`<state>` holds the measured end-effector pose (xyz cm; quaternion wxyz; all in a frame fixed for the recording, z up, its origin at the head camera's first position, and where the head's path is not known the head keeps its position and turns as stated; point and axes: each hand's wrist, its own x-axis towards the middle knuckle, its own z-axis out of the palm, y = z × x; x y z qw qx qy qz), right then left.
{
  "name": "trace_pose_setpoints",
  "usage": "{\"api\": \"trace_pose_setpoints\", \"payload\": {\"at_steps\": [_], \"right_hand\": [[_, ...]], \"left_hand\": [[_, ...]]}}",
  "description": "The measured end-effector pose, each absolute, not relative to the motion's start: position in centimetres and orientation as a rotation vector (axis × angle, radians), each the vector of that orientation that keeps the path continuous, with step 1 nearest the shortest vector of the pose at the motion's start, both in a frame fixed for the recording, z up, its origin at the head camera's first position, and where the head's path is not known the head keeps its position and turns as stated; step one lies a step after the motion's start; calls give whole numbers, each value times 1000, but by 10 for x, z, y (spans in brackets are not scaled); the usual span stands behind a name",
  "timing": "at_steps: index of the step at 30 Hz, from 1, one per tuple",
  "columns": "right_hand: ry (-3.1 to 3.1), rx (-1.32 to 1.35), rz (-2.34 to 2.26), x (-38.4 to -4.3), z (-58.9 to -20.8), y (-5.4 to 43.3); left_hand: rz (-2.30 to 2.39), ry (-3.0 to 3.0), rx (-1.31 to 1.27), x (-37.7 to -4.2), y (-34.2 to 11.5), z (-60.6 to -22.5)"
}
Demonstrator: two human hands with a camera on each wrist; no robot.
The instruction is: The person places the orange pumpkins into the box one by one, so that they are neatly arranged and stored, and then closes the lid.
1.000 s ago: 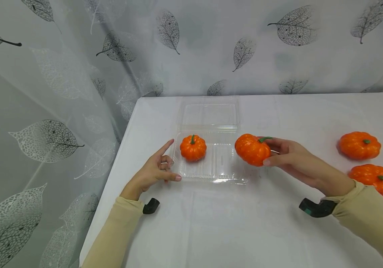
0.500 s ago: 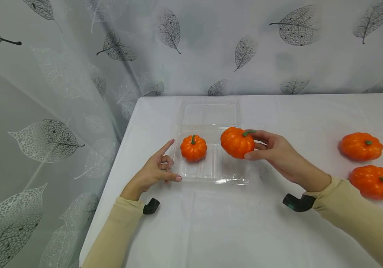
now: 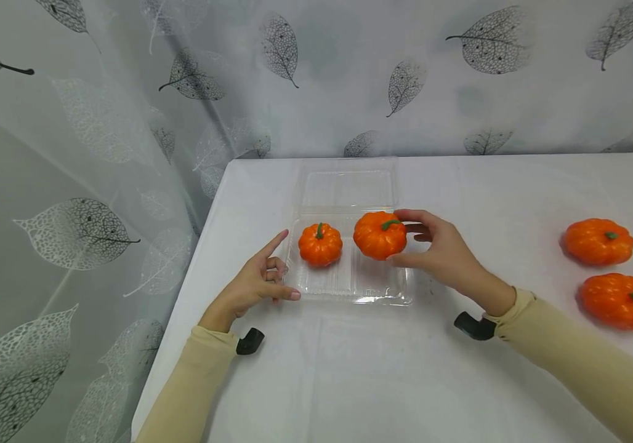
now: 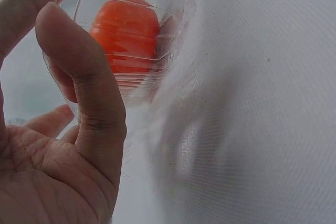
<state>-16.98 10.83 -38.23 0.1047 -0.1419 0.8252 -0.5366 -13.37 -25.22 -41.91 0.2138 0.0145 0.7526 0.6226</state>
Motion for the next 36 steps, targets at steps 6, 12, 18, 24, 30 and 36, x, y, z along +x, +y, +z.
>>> {"api": "trace_pose_setpoints", "payload": {"at_steps": [6,12,18,24,30,36], "right_hand": [[2576,-508,-1458,-172,-393,102],[2688,-558,-1311,-171,-399,99],[2767,-599,-1170,-173,-404,98],[2859,-695,-979,-175,-406,97],[2959,-788,-832,-176,-408,95],[2990,-823,-766,-176,-411,92]], "left_hand": [[1745,2074,41,-132,-252,-419],[1756,2063,41,-132,-252,-420],[1753,2070,41,-133,-252,-421],[1754,2073,45,-133,-253,-422],[1756,2070,47,-134,-252,-420],[1751,2073,47,-134,-252,-420]]}}
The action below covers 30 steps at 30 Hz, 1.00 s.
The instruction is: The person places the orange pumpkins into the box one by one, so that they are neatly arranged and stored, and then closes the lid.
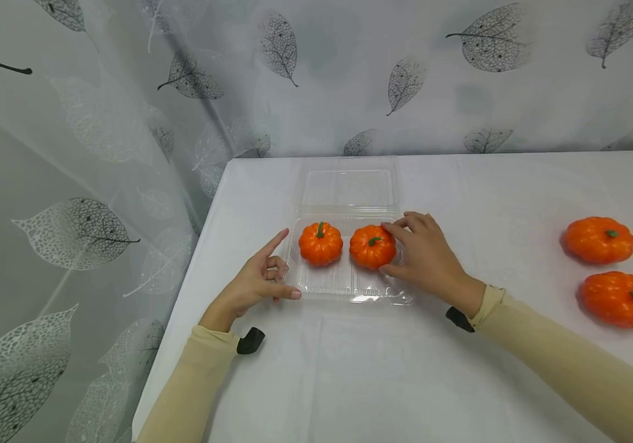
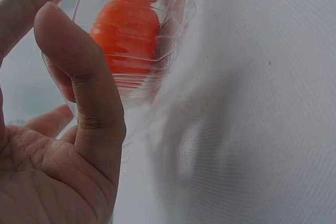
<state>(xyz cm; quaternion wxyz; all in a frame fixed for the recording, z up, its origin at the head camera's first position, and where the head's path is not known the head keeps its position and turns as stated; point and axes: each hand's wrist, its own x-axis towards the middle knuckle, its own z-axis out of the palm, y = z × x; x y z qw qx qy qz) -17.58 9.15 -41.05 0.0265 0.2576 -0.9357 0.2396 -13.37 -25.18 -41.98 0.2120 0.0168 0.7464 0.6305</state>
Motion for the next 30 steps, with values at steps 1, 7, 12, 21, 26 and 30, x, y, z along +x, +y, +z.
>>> {"api": "trace_pose_setpoints", "payload": {"at_steps": [1,7,12,21,26,30], "right_hand": [[-2894,795,732,-176,-411,91],[-2891,794,728,-175,-411,90],[-2867,799,765,-174,-412,90],[-2855,748,773,-173,-413,88],[-2862,717,780,-173,-414,87],[-2858,713,794,-173,-415,87]], "left_hand": [[1750,2076,46,-134,-252,-420],[1754,2072,45,-134,-252,-420],[1759,2069,51,-134,-252,-421],[1755,2070,47,-134,-251,-419],[1741,2087,56,-134,-251,-418],[1734,2096,55,-134,-250,-417]]}}
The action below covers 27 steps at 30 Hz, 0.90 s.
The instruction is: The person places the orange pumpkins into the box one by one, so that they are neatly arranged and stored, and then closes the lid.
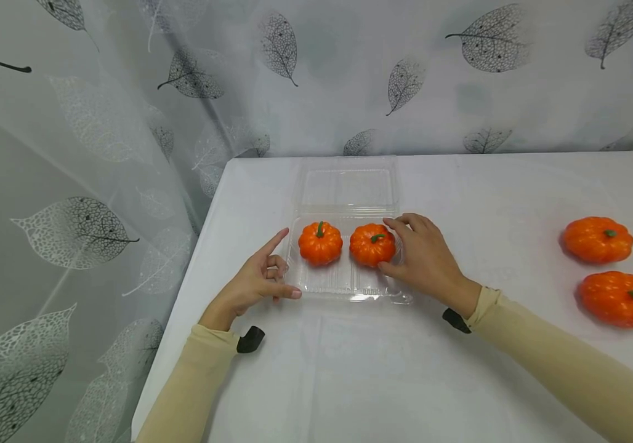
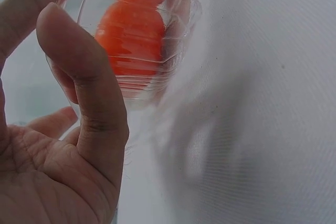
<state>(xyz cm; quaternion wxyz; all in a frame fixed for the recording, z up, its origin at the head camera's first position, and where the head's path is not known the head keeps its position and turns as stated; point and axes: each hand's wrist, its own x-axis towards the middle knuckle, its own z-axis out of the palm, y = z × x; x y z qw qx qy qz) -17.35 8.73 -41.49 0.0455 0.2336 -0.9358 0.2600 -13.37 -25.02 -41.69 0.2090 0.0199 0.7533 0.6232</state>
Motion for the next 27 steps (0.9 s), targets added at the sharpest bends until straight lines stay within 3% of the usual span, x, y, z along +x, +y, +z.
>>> {"api": "trace_pose_setpoints", "payload": {"at_steps": [27], "right_hand": [[-2786,580,1041,-143,-404,145]], "left_hand": [[1740,2083,47,-134,-252,-419]]}}
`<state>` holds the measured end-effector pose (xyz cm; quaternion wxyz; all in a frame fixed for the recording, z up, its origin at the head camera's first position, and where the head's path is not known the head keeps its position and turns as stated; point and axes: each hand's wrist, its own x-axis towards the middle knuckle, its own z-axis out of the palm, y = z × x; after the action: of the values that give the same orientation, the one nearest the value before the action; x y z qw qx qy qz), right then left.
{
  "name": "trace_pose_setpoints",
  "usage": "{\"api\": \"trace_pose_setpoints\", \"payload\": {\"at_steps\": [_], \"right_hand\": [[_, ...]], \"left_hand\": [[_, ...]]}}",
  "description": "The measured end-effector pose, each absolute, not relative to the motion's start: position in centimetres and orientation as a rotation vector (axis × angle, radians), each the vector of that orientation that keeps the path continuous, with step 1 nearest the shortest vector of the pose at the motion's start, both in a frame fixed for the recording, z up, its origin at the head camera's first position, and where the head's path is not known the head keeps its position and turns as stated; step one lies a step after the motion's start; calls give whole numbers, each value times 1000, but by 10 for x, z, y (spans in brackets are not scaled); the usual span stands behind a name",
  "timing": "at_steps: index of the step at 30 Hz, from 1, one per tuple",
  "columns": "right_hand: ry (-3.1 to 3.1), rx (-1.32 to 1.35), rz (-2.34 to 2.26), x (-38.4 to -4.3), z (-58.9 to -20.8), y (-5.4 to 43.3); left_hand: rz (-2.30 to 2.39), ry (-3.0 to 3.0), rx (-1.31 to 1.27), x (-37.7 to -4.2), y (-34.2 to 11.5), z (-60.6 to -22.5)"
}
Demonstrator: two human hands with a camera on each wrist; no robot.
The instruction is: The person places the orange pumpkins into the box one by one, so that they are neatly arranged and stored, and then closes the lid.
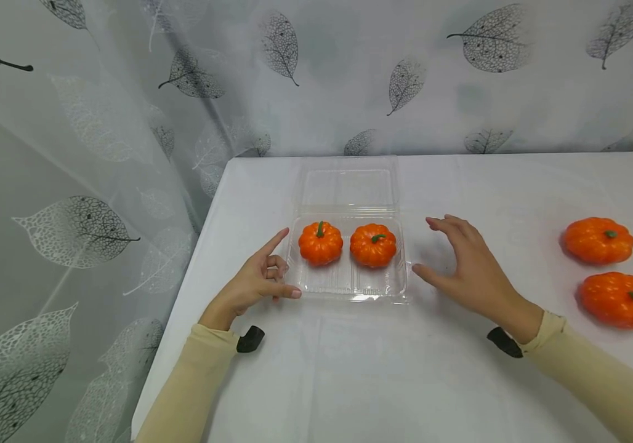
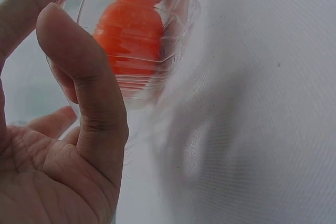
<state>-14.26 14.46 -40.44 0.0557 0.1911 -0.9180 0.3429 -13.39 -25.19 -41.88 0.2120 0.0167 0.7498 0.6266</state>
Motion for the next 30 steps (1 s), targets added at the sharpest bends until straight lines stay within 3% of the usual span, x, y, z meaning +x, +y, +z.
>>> {"api": "trace_pose_setpoints", "payload": {"at_steps": [10,30], "right_hand": [[-2769,479,1001,-131,-405,195],[-2859,17,853,-107,-396,296]], "left_hand": [[1727,2094,42,-134,-252,-419],[1704,2101,25,-134,-253,-420]]}}
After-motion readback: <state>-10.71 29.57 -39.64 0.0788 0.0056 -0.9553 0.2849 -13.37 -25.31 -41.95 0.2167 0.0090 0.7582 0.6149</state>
